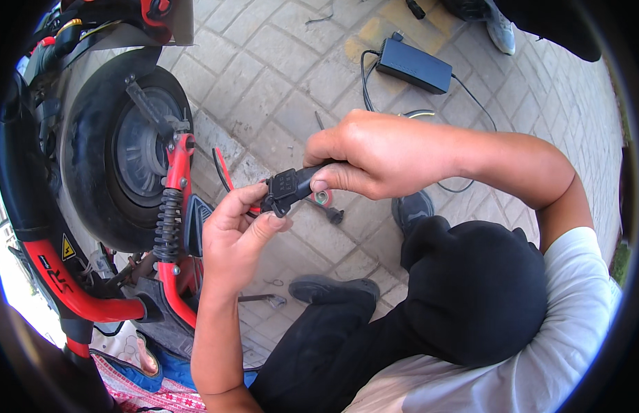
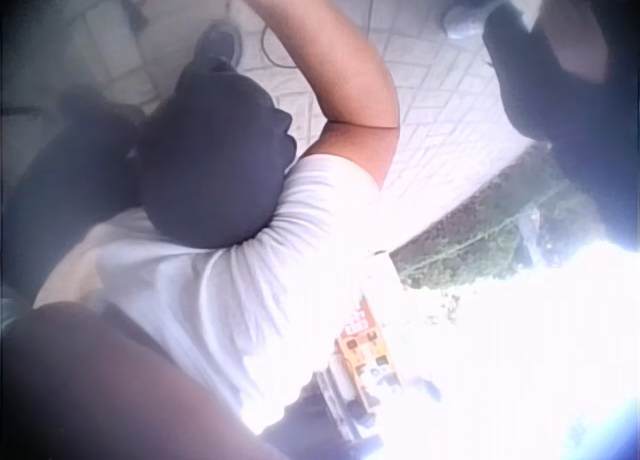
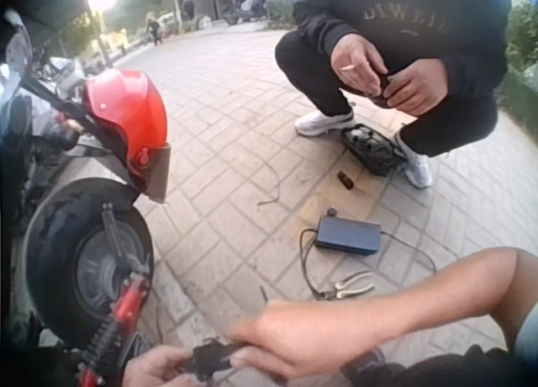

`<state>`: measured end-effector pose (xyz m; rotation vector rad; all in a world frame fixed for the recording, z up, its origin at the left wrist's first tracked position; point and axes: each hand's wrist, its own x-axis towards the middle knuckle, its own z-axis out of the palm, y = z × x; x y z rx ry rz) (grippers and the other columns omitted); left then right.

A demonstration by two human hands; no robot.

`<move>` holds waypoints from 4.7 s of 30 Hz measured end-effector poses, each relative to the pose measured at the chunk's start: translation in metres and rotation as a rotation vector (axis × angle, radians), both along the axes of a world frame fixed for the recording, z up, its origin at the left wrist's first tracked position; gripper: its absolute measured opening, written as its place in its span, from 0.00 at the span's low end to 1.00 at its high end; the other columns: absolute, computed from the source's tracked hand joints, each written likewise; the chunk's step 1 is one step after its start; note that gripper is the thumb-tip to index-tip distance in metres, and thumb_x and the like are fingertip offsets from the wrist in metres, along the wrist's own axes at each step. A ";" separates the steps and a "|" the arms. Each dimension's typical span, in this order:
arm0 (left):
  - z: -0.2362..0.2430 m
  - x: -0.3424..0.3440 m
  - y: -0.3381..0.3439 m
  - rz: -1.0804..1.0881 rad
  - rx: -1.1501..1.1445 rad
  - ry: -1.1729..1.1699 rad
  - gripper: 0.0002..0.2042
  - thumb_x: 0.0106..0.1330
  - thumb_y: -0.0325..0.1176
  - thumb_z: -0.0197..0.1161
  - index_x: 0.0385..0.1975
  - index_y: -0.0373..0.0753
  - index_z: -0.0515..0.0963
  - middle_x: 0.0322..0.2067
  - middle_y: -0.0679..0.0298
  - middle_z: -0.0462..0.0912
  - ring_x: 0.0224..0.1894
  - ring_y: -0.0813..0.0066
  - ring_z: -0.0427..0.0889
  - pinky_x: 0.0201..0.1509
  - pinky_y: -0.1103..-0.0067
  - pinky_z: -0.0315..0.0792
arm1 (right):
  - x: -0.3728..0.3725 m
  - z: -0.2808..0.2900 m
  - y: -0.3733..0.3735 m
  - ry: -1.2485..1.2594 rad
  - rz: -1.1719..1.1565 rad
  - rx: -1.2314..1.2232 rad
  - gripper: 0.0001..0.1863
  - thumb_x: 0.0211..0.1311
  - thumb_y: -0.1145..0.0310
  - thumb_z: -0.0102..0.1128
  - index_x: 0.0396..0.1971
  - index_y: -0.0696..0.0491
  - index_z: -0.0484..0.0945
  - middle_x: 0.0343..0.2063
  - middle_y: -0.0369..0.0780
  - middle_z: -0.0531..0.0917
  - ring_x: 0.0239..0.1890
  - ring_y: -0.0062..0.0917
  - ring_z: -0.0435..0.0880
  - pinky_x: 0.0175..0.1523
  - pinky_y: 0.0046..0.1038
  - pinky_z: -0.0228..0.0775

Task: The person sits on the ground and repairs the wiring of a red electric scooter. They strip wire ends with pliers, twist the wires together, and wrap the connections with red electrical tape.

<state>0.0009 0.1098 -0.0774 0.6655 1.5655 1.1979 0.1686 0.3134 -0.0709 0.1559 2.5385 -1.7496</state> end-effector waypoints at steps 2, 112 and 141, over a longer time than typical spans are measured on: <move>0.008 -0.002 0.000 -0.034 -0.009 0.060 0.19 0.63 0.32 0.70 0.50 0.28 0.76 0.36 0.59 0.84 0.33 0.75 0.82 0.39 0.79 0.77 | -0.001 -0.002 0.000 0.063 0.025 0.066 0.11 0.68 0.66 0.59 0.34 0.60 0.76 0.17 0.48 0.77 0.20 0.43 0.77 0.26 0.38 0.65; -0.005 -0.020 -0.034 0.431 0.187 -0.012 0.15 0.72 0.36 0.61 0.51 0.33 0.78 0.37 0.62 0.84 0.37 0.77 0.83 0.44 0.78 0.78 | -0.019 -0.021 -0.056 -0.291 0.026 -0.825 0.28 0.71 0.66 0.59 0.63 0.64 0.64 0.35 0.39 0.83 0.34 0.21 0.82 0.43 0.25 0.76; 0.010 0.024 -0.081 0.692 0.239 -0.828 0.21 0.79 0.50 0.41 0.27 0.42 0.68 0.20 0.68 0.66 0.27 0.72 0.69 0.48 0.64 0.71 | -0.015 -0.027 -0.104 -0.123 0.290 -0.198 0.30 0.66 0.52 0.62 0.56 0.61 0.69 0.29 0.52 0.82 0.31 0.45 0.84 0.37 0.39 0.75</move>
